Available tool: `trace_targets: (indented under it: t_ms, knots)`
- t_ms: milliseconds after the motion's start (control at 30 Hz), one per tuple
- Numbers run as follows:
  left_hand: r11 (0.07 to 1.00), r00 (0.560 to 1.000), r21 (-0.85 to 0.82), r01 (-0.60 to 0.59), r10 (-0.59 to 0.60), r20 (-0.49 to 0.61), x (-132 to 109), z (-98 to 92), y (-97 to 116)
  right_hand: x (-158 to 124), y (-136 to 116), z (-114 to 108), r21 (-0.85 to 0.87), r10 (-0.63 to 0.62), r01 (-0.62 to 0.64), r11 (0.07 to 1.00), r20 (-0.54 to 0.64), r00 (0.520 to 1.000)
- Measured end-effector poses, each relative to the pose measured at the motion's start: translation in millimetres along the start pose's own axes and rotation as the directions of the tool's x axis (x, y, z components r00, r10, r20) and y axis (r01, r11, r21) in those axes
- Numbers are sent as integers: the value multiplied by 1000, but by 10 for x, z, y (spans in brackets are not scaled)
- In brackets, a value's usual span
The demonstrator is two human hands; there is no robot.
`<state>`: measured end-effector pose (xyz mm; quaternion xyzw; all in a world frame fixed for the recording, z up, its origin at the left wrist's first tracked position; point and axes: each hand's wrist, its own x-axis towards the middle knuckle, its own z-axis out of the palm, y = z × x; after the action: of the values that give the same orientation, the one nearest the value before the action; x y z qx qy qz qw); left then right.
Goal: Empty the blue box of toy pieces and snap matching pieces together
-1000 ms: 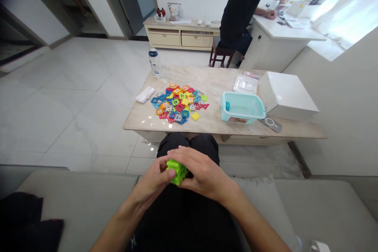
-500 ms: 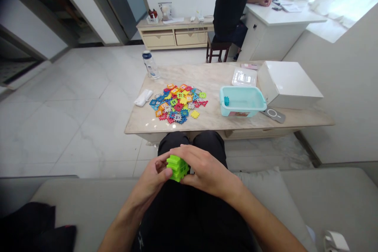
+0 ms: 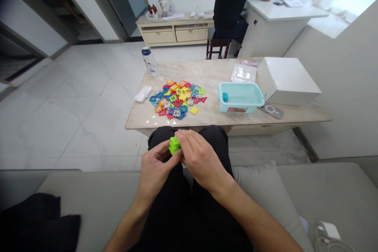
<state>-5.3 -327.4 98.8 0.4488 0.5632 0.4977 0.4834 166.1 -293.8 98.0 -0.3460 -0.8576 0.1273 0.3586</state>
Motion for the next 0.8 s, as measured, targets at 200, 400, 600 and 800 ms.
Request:
trace_targets:
  t_ms: [200,400,600,800]
  knots:
    - [897,963,-356,263,-220,155,62,-68,59,-55,38,-86,275,156,-128,953,-79,985]
    - [665,870,-566,488,-311,384,87,-74,-15,-41,93,-168,484,132,-92,870,-49,990]
    - [508,807,-630,588,-310,503,-102,19,-141,59,27,-124,572,-20,102,814,-147,989]
    - [539,787,-574,617,-390,479,-158,103,-183,74,-34,-151,544,-28,139,827,-207,978]
